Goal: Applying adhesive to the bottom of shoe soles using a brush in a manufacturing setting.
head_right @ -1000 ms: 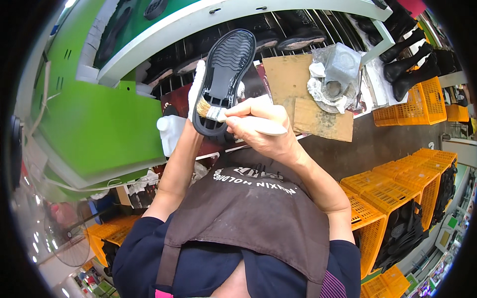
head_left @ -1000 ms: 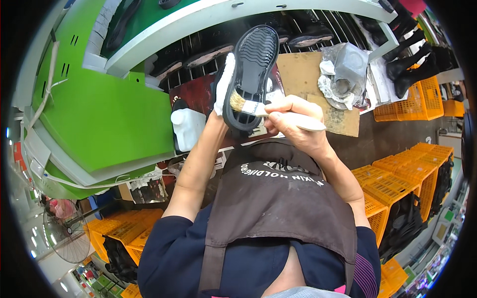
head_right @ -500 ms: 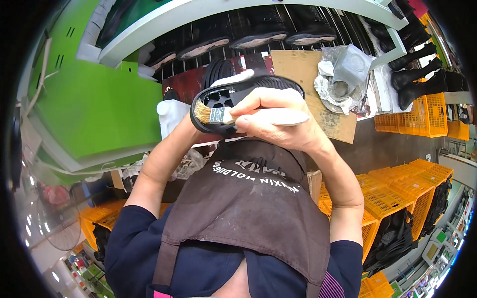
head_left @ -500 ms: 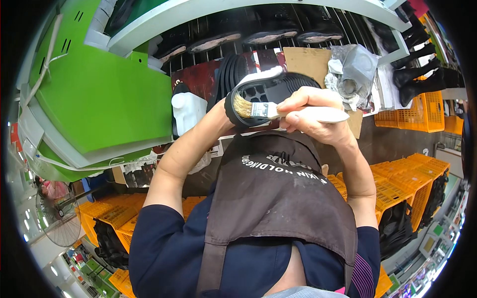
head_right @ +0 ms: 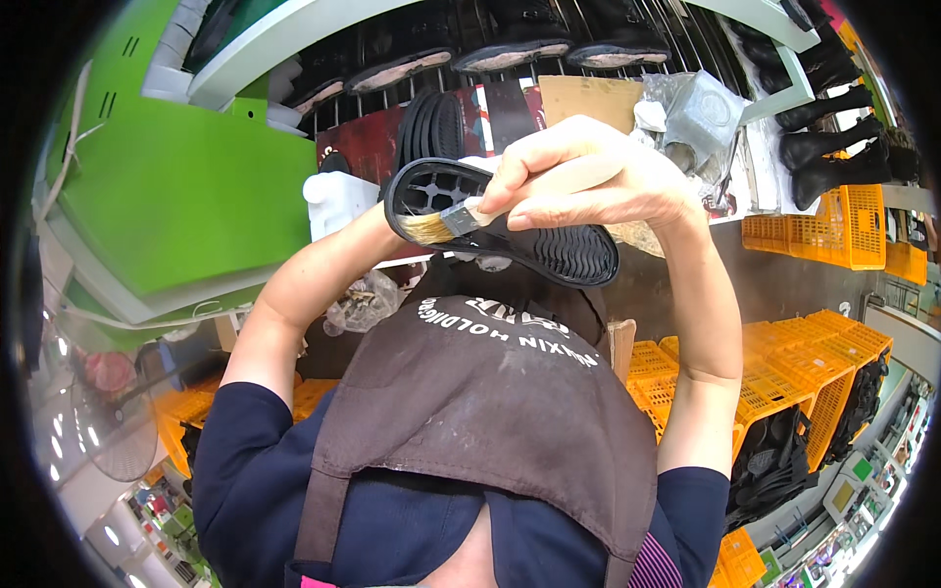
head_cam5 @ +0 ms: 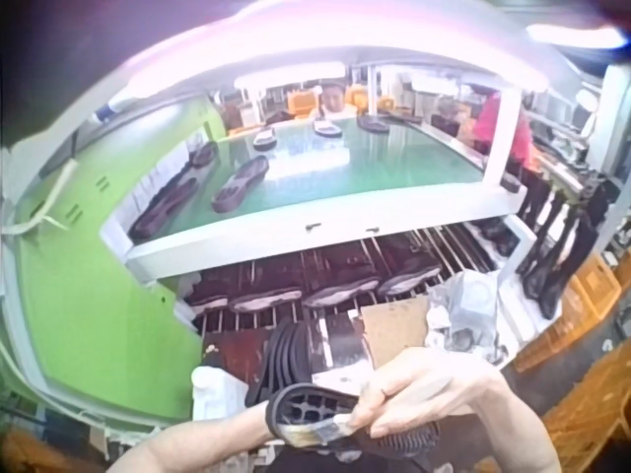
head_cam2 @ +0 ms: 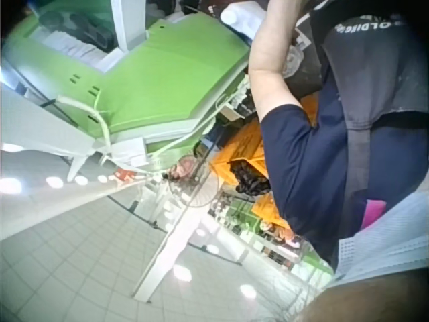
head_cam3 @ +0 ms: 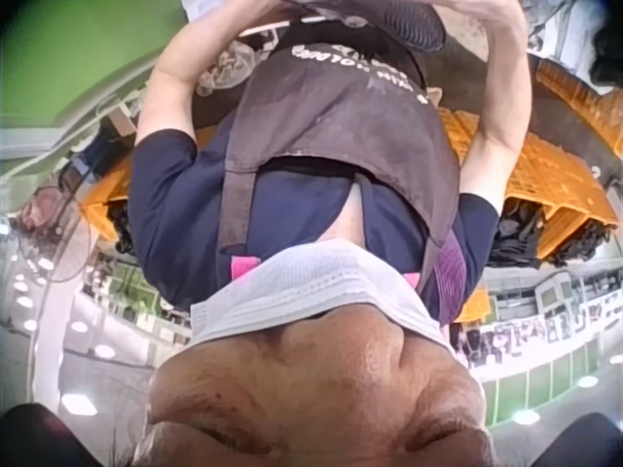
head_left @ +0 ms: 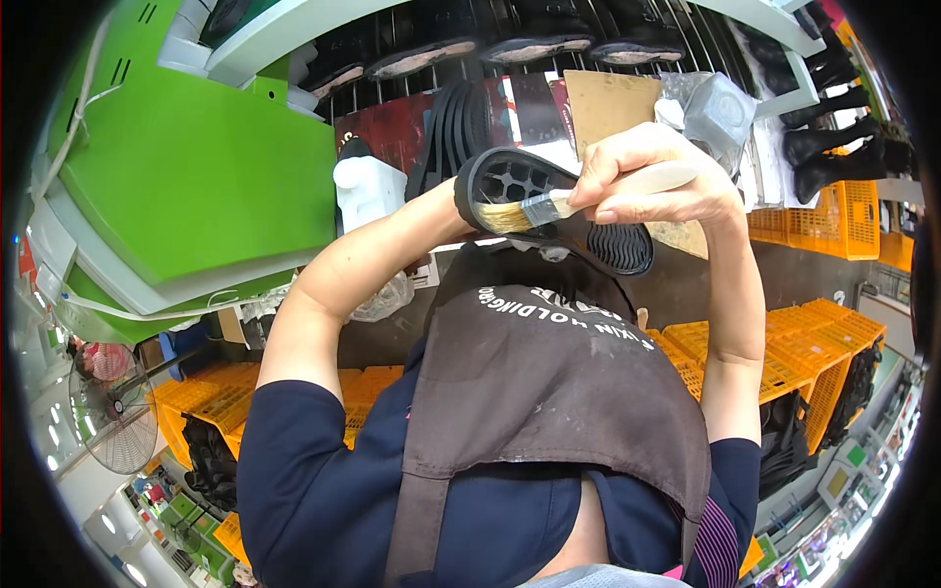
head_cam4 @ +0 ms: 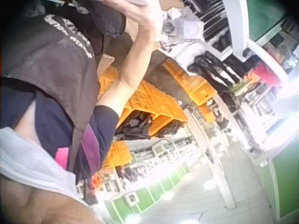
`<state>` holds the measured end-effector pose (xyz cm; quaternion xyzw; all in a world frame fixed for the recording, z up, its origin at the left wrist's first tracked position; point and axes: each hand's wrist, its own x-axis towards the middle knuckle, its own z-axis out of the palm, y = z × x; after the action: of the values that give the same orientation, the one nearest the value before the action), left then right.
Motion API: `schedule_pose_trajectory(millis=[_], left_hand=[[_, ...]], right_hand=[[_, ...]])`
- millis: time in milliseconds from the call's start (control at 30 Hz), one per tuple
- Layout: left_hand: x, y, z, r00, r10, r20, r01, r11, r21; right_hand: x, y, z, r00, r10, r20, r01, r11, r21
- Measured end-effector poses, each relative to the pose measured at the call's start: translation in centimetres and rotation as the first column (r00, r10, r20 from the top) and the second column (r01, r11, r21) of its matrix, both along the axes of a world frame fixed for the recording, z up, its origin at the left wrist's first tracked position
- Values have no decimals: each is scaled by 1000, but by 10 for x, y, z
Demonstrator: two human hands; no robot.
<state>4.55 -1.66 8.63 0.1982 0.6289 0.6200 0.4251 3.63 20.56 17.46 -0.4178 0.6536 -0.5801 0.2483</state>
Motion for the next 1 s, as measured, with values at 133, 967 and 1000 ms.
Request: schedule_pose_trajectory(millis=[133, 967, 1000], left_hand=[[-2, -2, 0, 982, 64, 175, -90, 985, 145], [18, 4, 36, 801, 305, 516, -501, 812, 299], [17, 4, 37, 792, 344, 504, -507, 831, 228]], right_hand=[[0, 11, 7, 999, 35, 12, -37, 991, 126], [32, 63, 7, 874, -368, -319, 433, 886, 165], [33, 70, 4, 858, -385, -340, 461, 869, 181]])
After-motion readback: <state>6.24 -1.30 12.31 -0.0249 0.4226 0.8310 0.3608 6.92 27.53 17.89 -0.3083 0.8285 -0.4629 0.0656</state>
